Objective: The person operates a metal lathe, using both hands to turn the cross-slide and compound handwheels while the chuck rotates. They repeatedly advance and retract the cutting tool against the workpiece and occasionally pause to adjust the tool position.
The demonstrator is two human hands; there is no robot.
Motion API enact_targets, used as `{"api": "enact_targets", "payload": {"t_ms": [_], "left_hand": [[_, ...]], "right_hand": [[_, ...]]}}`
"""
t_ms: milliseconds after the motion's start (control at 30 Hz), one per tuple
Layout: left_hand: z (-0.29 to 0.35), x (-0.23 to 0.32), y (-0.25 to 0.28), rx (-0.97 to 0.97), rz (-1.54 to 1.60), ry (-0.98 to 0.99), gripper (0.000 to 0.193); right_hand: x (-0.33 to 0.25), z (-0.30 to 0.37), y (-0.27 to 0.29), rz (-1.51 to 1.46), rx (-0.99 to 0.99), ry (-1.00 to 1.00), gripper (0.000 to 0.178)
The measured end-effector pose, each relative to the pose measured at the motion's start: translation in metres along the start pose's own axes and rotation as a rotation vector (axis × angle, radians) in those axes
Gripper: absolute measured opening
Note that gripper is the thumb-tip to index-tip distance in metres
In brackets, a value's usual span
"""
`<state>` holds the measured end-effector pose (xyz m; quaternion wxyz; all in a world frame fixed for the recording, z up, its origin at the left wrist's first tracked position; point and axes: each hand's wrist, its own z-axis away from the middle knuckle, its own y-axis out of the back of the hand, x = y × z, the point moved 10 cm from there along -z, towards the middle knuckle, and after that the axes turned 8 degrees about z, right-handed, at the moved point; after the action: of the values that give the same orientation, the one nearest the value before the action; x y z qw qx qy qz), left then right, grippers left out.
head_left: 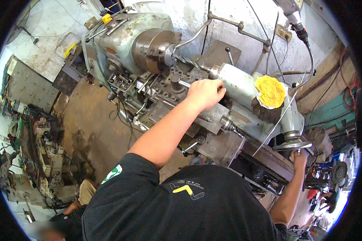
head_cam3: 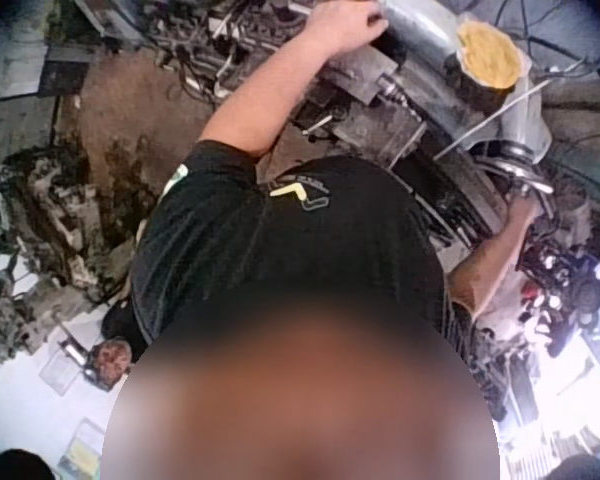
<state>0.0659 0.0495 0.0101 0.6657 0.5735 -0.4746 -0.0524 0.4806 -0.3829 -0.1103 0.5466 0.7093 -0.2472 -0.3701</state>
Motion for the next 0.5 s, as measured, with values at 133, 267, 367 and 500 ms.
{"api": "enact_targets", "payload": {"t_ms": [133, 267, 367, 500], "left_hand": [[-0.001, -0.001, 0.000, 0.013, -0.006, 0.006, 0.034], [-0.002, -0.001, 0.000, 0.019, -0.013, 0.011, 0.033], [-0.001, -0.001, 0.000, 0.020, -0.016, 0.019, 0.033], [-0.001, -0.001, 0.000, 0.018, -0.009, 0.035, 0.031]], "right_hand": [[-0.045, 0.007, 0.089, -0.179, -0.060, 0.044, 0.040], [-0.097, 0.067, 0.076, -0.467, -0.480, -0.330, 0.034], [-0.137, 0.100, 0.027, -0.600, -0.631, -0.380, 0.034], [-0.132, 0.108, -0.035, -0.626, -0.688, -0.367, 0.034]]}}
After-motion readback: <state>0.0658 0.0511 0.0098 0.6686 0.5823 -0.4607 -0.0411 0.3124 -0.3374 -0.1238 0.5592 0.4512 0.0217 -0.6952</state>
